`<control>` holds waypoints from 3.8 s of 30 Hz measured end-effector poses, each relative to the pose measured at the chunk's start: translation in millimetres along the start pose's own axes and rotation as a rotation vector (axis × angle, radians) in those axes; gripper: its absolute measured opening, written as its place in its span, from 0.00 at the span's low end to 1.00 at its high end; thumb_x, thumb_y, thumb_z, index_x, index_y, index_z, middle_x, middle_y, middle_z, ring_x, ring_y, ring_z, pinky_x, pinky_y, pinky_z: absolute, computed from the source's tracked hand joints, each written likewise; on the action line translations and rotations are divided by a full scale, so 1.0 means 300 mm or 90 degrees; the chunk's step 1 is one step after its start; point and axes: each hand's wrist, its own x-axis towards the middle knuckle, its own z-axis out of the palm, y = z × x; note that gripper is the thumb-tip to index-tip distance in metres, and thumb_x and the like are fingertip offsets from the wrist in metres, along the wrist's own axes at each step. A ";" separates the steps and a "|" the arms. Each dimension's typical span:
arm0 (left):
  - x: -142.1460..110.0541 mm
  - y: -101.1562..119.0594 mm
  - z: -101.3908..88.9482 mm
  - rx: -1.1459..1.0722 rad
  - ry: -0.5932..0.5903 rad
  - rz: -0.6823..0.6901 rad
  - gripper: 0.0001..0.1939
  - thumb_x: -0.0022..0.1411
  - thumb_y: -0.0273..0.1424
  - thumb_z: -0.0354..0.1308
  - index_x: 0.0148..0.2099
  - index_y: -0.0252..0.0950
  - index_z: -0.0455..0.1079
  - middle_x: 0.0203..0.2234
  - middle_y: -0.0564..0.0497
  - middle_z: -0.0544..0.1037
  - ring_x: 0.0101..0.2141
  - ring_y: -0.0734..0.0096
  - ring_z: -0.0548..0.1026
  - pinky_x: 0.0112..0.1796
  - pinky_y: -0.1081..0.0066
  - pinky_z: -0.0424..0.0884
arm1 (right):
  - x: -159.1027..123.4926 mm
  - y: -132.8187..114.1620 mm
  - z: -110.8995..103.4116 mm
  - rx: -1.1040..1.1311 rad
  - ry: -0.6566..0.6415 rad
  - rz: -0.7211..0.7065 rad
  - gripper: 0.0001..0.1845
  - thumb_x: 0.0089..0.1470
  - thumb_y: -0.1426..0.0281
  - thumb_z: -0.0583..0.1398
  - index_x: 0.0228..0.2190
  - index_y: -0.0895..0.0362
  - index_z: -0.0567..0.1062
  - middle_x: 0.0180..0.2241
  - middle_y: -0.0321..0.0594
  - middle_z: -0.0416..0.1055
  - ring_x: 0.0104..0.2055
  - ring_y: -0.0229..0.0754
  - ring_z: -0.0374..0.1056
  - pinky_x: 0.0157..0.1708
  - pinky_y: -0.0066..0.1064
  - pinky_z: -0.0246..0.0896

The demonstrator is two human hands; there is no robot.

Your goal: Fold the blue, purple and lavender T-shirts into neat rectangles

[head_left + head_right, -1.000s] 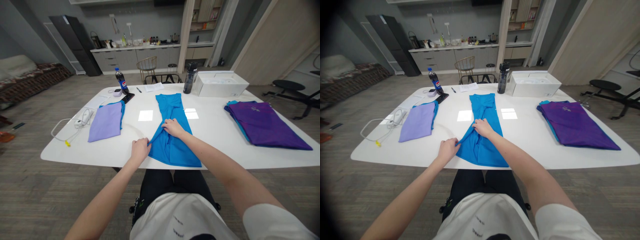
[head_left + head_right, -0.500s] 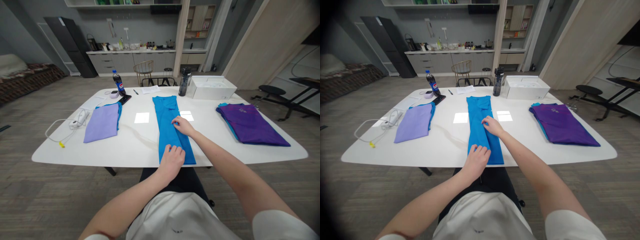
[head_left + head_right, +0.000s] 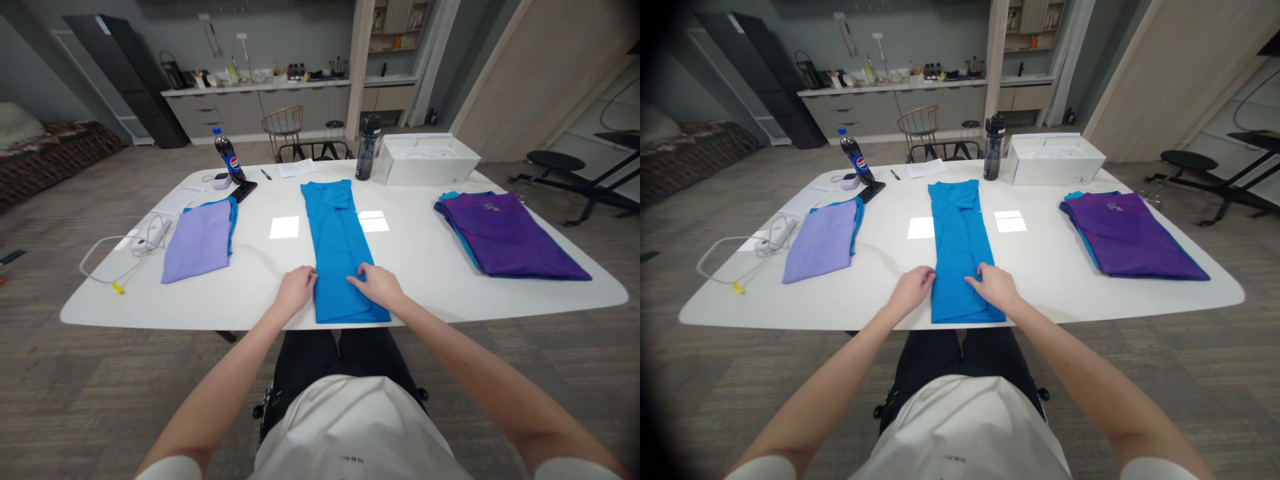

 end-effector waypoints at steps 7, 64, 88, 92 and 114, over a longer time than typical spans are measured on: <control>0.316 0.008 -0.002 0.098 0.038 -0.155 0.20 0.72 0.40 0.48 0.54 0.33 0.72 0.51 0.37 0.78 0.52 0.53 0.75 0.51 0.60 0.67 | -0.125 -0.043 -0.025 -0.019 -0.056 0.044 0.23 0.60 0.46 0.60 0.28 0.52 0.76 0.30 0.44 0.78 0.34 0.50 0.74 0.31 0.33 0.55; -0.149 -0.079 -0.054 -0.073 -0.266 0.469 0.29 0.69 0.21 0.46 0.67 0.49 0.67 0.66 0.54 0.68 0.67 0.65 0.62 0.67 0.59 0.58 | -0.255 0.236 -0.084 0.099 -0.124 -0.345 0.24 0.57 0.80 0.56 0.46 0.45 0.82 0.52 0.42 0.73 0.55 0.49 0.66 0.54 0.43 0.59; 0.487 0.009 -0.184 -0.886 0.095 0.028 0.14 0.61 0.39 0.65 0.46 0.37 0.78 0.40 0.50 0.83 0.44 0.60 0.79 0.48 0.63 0.74 | 0.463 0.151 -0.310 0.746 0.067 -0.107 0.18 0.54 0.52 0.66 0.35 0.53 0.74 0.28 0.32 0.67 0.30 0.37 0.60 0.33 0.31 0.58; 0.775 -0.031 -0.147 -1.067 -0.005 -0.150 0.15 0.64 0.36 0.61 0.51 0.37 0.76 0.43 0.46 0.84 0.45 0.57 0.81 0.51 0.57 0.76 | 0.779 0.138 -0.242 0.807 0.017 -0.003 0.16 0.50 0.55 0.67 0.32 0.53 0.71 0.26 0.31 0.65 0.29 0.36 0.60 0.27 0.27 0.54; 1.515 -0.427 -0.032 -0.169 0.141 -0.206 0.12 0.61 0.40 0.61 0.35 0.37 0.76 0.36 0.41 0.82 0.42 0.54 0.77 0.48 0.59 0.70 | 1.558 0.300 0.005 0.223 0.163 0.111 0.06 0.56 0.69 0.61 0.33 0.57 0.79 0.36 0.46 0.77 0.41 0.50 0.70 0.45 0.38 0.63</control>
